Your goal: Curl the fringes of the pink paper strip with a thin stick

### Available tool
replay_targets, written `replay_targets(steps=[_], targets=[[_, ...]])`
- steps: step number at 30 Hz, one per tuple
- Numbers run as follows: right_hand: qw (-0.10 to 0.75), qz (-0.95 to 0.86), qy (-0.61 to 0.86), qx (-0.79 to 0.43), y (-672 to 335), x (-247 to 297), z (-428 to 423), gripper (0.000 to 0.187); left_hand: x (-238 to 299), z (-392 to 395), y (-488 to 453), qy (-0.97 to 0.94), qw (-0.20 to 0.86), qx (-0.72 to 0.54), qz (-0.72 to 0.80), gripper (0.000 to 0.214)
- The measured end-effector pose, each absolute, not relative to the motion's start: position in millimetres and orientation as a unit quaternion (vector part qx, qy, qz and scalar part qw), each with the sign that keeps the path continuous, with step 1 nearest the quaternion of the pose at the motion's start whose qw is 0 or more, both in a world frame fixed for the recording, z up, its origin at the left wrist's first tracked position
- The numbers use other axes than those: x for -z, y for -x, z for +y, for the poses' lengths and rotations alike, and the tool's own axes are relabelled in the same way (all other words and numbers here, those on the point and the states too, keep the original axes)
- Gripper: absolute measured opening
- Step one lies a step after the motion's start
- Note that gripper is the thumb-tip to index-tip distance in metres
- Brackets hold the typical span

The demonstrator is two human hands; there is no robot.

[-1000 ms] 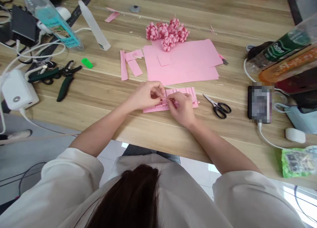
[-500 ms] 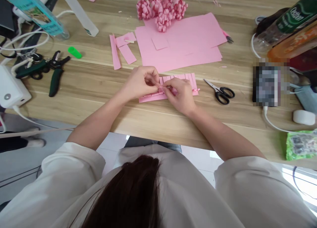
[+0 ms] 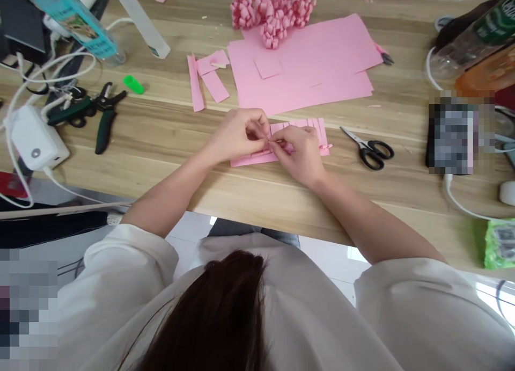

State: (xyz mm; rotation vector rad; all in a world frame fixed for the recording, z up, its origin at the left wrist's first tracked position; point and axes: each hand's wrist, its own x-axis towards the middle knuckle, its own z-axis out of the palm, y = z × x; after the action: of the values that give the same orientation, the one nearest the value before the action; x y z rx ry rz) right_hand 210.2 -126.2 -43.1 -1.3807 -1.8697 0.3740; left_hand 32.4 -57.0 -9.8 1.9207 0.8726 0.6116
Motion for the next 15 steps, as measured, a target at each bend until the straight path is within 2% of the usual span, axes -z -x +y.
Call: replay_targets(steps=[5, 15], targets=[[0.379, -0.735, 0.542, -0.148, -210.4, 41.5, -126.6, 0.01, 13.2, -56.2, -33.1, -0.744, 0.496, -0.268, 0.359, 0.021], [0.358, -0.739, 0.549, -0.153, -210.4, 41.1, -125.6, 0.012, 11.6, -55.9, -30.2, -0.742, 0.487, -0.255, 0.384, 0.027]])
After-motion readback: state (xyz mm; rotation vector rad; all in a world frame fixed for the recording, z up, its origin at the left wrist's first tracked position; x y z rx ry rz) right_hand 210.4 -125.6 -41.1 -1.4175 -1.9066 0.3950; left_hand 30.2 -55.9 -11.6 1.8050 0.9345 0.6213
